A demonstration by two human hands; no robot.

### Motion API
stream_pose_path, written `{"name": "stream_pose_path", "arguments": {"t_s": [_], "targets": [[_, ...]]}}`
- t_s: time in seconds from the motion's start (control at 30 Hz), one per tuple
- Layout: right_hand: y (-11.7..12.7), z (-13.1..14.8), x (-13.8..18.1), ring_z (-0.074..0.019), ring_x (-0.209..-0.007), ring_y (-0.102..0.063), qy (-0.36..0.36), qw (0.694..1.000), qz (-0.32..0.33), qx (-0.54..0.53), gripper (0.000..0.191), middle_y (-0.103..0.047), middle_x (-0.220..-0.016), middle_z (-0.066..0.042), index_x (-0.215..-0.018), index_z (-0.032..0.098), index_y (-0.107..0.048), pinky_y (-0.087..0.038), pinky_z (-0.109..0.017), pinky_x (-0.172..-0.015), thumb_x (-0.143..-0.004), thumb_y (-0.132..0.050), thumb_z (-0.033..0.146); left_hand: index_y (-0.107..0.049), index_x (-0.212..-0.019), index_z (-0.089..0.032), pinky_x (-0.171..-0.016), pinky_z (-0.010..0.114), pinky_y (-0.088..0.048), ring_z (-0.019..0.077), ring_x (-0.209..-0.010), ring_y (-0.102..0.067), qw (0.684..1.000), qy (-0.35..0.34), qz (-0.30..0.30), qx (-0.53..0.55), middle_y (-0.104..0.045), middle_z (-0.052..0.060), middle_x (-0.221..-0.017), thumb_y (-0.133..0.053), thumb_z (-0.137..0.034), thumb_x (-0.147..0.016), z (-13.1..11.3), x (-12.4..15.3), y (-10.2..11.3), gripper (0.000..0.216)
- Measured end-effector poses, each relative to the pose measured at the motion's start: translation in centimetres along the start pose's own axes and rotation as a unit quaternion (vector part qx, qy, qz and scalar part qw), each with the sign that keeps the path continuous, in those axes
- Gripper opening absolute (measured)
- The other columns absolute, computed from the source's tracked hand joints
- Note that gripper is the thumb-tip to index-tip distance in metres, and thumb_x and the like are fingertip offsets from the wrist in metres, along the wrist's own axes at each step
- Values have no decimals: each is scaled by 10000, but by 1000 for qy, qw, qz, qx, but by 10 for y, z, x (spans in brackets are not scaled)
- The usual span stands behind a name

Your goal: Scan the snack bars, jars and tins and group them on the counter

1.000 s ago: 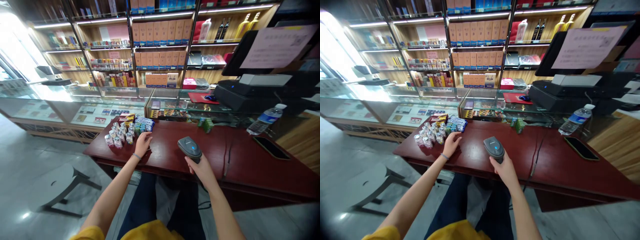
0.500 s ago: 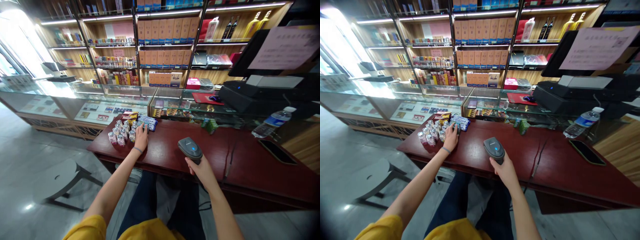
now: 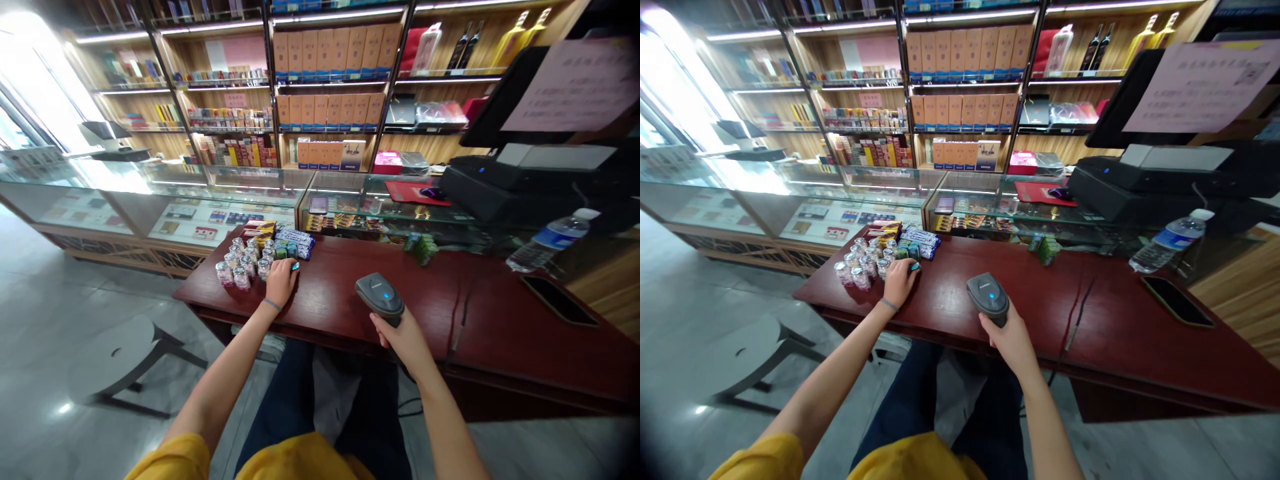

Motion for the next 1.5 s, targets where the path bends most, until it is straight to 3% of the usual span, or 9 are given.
{"name": "stream_pose_path", "arguments": {"t_s": [0.2, 0.4, 0.57, 0.73, 1.0, 1.1, 1.33, 1.5], "targets": [[-2, 0, 2, -143, -383, -495, 7, 1000, 3, -9, 409, -559, -481, 90, -1136, 212, -574, -430, -254, -442, -814, -700, 430, -592, -1321, -240, -1063, 401, -481, 241, -1189, -612, 993, 14, -29, 114, -668, 88, -1265, -627, -259, -938, 4, 5, 3, 385], [-24, 1, 3, -131, -381, -508, 9, 998, 56, 16, 393, -565, -518, 99, -1161, 224, -531, -445, -239, -432, -835, -677, 390, -654, -1120, -193, -961, 362, -549, 204, -1010, -688, 964, 104, -15, 245, -715, 77, -1125, -682, -236, -871, 31, 4, -9, 255], [-36, 15, 9, -120, -366, -507, 25, 997, 65, 31, 342, -619, -577, 65, -1086, 221, -552, -428, -228, -401, -797, -686, 343, -622, -1081, -186, -1019, 368, -530, 201, -1088, -684, 938, 136, 12, 317, -709, 85, -1172, -687, -202, -834, 39, 5, -22, 256], [-46, 22, 19, -144, -400, -549, 21, 993, 103, 55, 396, -672, -645, 39, -1166, 226, -555, -453, -239, -424, -814, -682, 353, -626, -1059, -179, -1045, 391, -516, 211, -1103, -685, 932, 141, 22, 334, -711, 94, -1171, -697, -195, -809, 43, 6, -28, 260], [-46, 20, 21, -188, -443, -617, 31, 989, 89, 116, 381, -673, -578, 24, -1158, 195, -655, -475, -263, -513, -781, -647, 252, -651, -1078, -183, -1044, 420, -524, 228, -1126, -674, 947, 102, 19, 305, -703, 100, -1184, -686, -230, -826, 35, 4, -21, 258], [-45, 22, 21, -184, -437, -609, 21, 989, 89, 119, 367, -661, -571, 39, -1148, 209, -623, -480, -265, -533, -788, -642, 271, -643, -1073, -181, -1038, 423, -523, 229, -1102, -679, 936, 122, 24, 328, -705, 93, -1169, -702, -245, -813, 38, 5, -23, 274], [-40, 25, 19, -141, -407, -555, 23, 991, 83, 101, 269, -655, -620, 43, -1030, 240, -556, -470, -245, -509, -792, -661, 308, -634, -1074, -185, -988, 389, -540, 217, -1058, -687, 923, 138, 29, 358, -712, 80, -1139, -722, -293, -811, 39, 6, -27, 297], [-24, 14, 15, -137, -403, -549, 17, 995, 67, 71, 339, -652, -650, 38, -1091, 230, -554, -456, -239, -437, -793, -674, 339, -668, -1118, -193, -962, 390, -539, 216, -996, -682, 947, 125, 14, 296, -720, 64, -1076, -713, -353, -840, 33, 0, -20, 324]]}}
Point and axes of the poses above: each hand's wrist, its own x-axis away from the middle knuckle, its own y-axis out of the back of the hand, z = x × y, the point moved 10 cm from there along -x, towards the middle knuckle
